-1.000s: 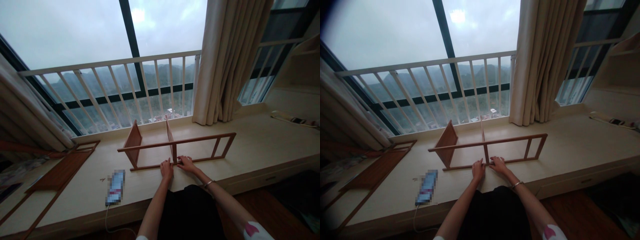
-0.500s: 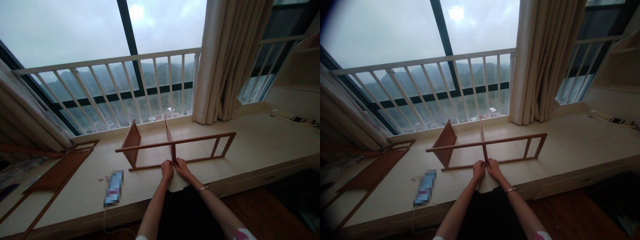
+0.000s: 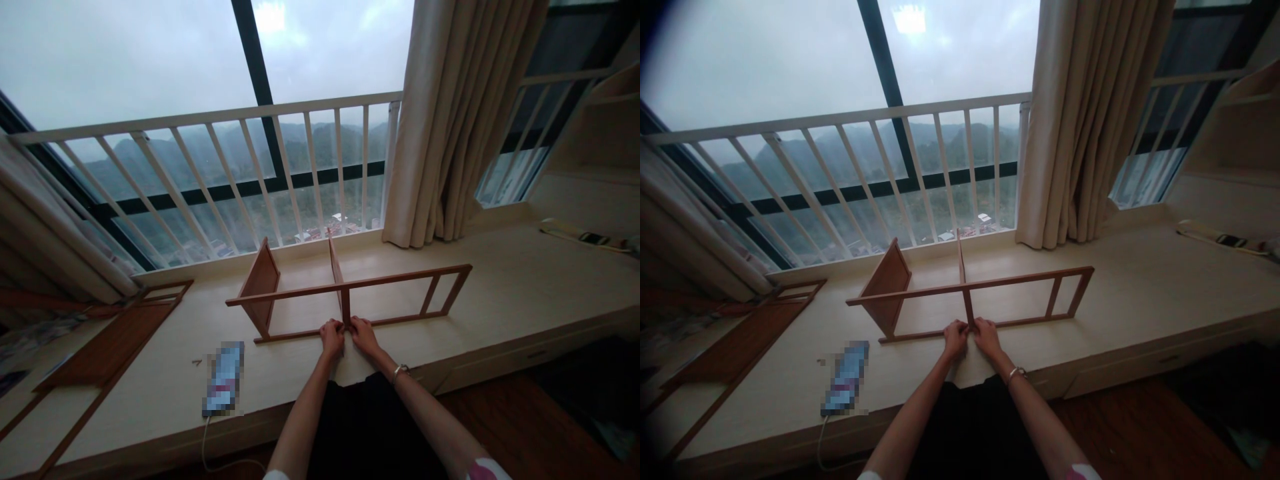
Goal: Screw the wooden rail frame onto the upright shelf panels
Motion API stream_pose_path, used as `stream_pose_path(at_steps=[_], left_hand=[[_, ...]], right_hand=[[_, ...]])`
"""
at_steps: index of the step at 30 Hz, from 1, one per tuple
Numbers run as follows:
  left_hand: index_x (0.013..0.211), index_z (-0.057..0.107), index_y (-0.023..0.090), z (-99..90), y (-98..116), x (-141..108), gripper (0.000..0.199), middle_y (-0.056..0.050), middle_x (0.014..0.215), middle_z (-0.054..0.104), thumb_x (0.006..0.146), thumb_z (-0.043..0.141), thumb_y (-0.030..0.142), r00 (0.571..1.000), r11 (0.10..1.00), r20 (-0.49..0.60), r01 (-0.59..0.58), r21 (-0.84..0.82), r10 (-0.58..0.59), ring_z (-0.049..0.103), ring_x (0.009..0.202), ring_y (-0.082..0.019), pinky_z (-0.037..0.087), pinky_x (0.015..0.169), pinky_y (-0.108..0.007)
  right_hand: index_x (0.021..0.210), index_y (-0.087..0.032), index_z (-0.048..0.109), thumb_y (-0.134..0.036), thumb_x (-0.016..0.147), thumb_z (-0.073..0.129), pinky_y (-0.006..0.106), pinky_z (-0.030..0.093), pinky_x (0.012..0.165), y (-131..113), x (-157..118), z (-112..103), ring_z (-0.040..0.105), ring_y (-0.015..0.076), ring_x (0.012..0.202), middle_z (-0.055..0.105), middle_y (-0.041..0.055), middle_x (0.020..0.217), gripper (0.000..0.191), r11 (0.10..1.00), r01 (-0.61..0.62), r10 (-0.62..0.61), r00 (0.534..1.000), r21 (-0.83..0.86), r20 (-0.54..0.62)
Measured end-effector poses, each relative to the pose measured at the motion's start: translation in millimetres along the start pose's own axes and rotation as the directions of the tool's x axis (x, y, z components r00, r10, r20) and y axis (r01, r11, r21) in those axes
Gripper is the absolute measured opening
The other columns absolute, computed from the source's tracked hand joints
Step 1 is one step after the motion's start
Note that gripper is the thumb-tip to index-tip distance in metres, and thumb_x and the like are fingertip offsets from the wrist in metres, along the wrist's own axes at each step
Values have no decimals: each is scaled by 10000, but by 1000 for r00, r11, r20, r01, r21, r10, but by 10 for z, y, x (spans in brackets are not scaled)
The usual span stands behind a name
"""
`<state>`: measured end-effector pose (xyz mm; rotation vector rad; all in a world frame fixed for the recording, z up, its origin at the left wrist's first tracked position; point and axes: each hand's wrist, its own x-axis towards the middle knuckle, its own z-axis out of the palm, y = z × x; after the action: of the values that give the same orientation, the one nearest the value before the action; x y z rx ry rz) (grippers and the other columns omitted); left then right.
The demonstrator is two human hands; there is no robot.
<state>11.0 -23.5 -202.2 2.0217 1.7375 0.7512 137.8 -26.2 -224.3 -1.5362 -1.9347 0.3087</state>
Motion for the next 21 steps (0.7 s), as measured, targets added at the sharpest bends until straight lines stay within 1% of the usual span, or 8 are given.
stream_pose_path(at_steps=[2,6,10,14,18,21], left_hand=[[814,604,190,8,1,-3,171,-26,877,582,730,456,186,1000,1000,-9,-6,2,6,494,873,-142,277,803,-275],[825,601,192,27,-14,-17,175,-24,877,581,724,459,176,999,1000,-33,-19,-2,18,490,875,-141,275,803,-274],[836,597,193,48,-30,-42,187,-29,884,580,739,438,182,998,999,-51,-45,-14,44,489,879,-142,267,824,-284],[845,595,190,64,-34,-57,187,-36,890,583,743,440,206,997,999,-68,-46,-19,45,490,888,-148,261,847,-295],[977,560,210,50,-21,-55,263,-37,947,586,735,459,227,996,998,-84,-25,-58,20,491,909,-152,253,869,-308],[1022,551,231,13,3,-52,298,-33,949,597,740,457,247,998,998,-55,-9,-59,6,492,916,-158,248,876,-314]], right_hand=[[882,-204,536,-152,757,411,251,291,797,1,-5,-39,493,138,843,577,13,889,184,1000,15,-15,1000,-6,6],[880,-204,541,-166,761,413,244,296,784,9,6,-93,498,137,852,582,14,898,179,999,34,-33,998,-8,55],[859,-208,555,-165,752,419,239,292,781,27,32,-62,500,132,838,581,6,888,178,1000,4,-3,997,-11,78],[862,-207,560,-178,750,422,244,281,791,21,44,-11,496,135,836,578,10,881,180,999,-30,31,998,-15,62],[904,-203,546,-244,751,454,253,273,798,-19,42,-16,493,143,840,575,16,883,184,1000,-26,26,999,-3,35],[935,-203,531,-293,758,459,264,269,803,-48,39,-32,489,151,852,571,21,892,211,1000,-21,21,1000,4,14]])
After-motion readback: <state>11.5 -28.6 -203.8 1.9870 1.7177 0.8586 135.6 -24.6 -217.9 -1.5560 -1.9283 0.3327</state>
